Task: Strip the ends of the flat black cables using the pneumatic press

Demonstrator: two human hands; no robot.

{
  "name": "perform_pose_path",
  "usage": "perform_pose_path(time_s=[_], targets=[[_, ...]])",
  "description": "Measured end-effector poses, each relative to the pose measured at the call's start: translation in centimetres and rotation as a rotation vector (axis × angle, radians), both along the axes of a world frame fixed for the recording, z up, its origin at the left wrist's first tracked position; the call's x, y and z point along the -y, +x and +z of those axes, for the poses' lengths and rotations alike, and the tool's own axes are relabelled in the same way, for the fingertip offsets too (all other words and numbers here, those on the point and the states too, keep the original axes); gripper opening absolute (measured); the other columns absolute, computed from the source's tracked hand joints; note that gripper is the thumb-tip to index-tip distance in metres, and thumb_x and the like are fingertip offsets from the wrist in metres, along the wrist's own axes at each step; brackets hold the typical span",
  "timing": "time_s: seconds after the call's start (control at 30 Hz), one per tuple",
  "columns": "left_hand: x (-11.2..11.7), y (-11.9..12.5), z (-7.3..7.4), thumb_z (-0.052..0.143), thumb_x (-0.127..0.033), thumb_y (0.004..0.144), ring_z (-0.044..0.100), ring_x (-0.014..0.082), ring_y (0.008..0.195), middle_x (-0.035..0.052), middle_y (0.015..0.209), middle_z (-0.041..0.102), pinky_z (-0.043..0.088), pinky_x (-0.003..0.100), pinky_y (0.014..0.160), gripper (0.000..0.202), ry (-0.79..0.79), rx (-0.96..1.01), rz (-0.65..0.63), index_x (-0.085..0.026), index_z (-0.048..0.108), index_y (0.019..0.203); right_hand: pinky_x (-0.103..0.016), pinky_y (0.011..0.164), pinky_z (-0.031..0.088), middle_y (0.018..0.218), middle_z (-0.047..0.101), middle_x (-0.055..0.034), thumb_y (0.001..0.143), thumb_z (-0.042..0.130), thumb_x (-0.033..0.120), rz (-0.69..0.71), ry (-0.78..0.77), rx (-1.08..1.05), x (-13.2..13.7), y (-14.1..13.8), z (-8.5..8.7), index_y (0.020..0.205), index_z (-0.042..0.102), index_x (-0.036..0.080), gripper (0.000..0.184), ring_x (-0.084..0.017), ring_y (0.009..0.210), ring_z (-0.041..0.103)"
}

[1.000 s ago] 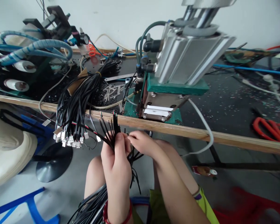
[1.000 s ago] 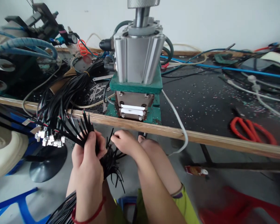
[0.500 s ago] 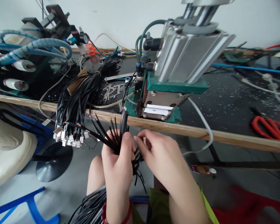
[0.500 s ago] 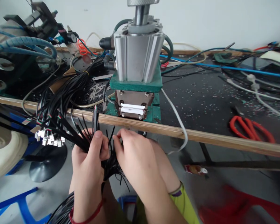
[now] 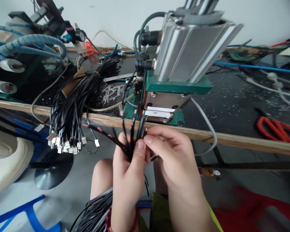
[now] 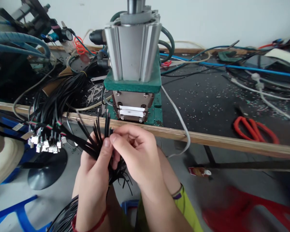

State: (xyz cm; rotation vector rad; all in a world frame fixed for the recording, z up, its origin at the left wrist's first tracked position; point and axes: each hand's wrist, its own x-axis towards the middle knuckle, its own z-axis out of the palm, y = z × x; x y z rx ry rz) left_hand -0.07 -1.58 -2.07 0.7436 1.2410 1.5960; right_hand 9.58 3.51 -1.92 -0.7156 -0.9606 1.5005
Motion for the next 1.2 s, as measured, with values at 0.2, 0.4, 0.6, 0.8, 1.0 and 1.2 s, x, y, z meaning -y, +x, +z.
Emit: perform_pose_path(time_s=[0.2, 0.4, 0.6, 0.8, 1.0, 1.2], targets=[[0.4, 0.1, -0.2, 0.079, -0.061, 0.11, 0.059, 0.0131, 0.063, -0.001, 0.08, 0.068, 0.053, 0.023, 0.058, 0.039, 0.019, -0.073, -0.06, -0.024, 0.074, 0.101, -0.021, 0.042, 0.042, 0.061, 0.057, 0.0077, 0.095, 0.085, 0.022, -0.4, -0.029, -0.006, 0.1, -1.1, -0.4, 0.082, 0.081, 0.026, 0.014, -0.01, 0.046, 0.046], [0.1, 0.2, -1.0, 0.087, -0.035, 0.107, 0.06, 0.0105, 0.068, -0.0044, 0.08, 0.061, 0.055, 0.017, 0.061, 0.032, 0.025, -0.018, 0.016, -0.023, 0.064, 0.089, -0.024, 0.045, 0.04, 0.062, 0.062, 0.0047, 0.099, 0.085, 0.031, -0.304, 0.081, 0.203, -0.1, -1.7, -1.0, 0.086, 0.083, 0.025, 0.015, -0.012, 0.05, 0.05], [-1.0, 0.9, -0.7, 0.092, -0.028, 0.103, 0.051, 0.0068, 0.059, -0.0069, 0.073, 0.055, 0.049, 0.013, 0.056, 0.038, 0.084, 0.159, 0.004, -0.023, 0.059, 0.084, -0.023, 0.032, 0.028, 0.044, 0.058, 0.0052, 0.101, 0.081, 0.034, -0.116, -0.104, 0.054, -0.4, -1.6, -0.6, 0.064, 0.077, 0.024, 0.039, -0.008, 0.03, 0.037], [-1.7, 2.0, -0.5, 0.096, -0.031, 0.101, 0.052, 0.0061, 0.057, -0.0069, 0.073, 0.057, 0.047, 0.012, 0.053, 0.039, 0.09, 0.207, 0.024, -0.024, 0.061, 0.085, -0.023, 0.029, 0.024, 0.039, 0.053, 0.0054, 0.099, 0.079, 0.036, -0.166, -0.189, 0.014, -1.1, -1.6, 0.0, 0.061, 0.073, 0.026, 0.04, -0.009, 0.027, 0.034], [-1.8, 2.6, -0.5, 0.097, -0.039, 0.099, 0.052, 0.009, 0.055, -0.006, 0.074, 0.056, 0.048, 0.018, 0.05, 0.037, 0.033, 0.162, 0.064, -0.026, 0.064, 0.087, -0.024, 0.029, 0.026, 0.039, 0.049, 0.0054, 0.103, 0.074, 0.034, -0.223, -0.222, 0.082, -1.3, -1.5, 0.8, 0.06, 0.07, 0.028, 0.043, -0.01, 0.029, 0.036], [-2.2, 2.6, -0.1, 0.096, -0.043, 0.096, 0.049, 0.0159, 0.052, -0.0036, 0.069, 0.055, 0.039, 0.028, 0.044, 0.033, -0.017, 0.053, 0.107, -0.032, 0.066, 0.088, -0.023, 0.031, 0.022, 0.039, 0.048, 0.0064, 0.104, 0.074, 0.029, -0.255, -0.283, -0.009, -1.1, -2.0, 1.5, 0.06, 0.068, 0.027, 0.045, -0.008, 0.03, 0.033]])
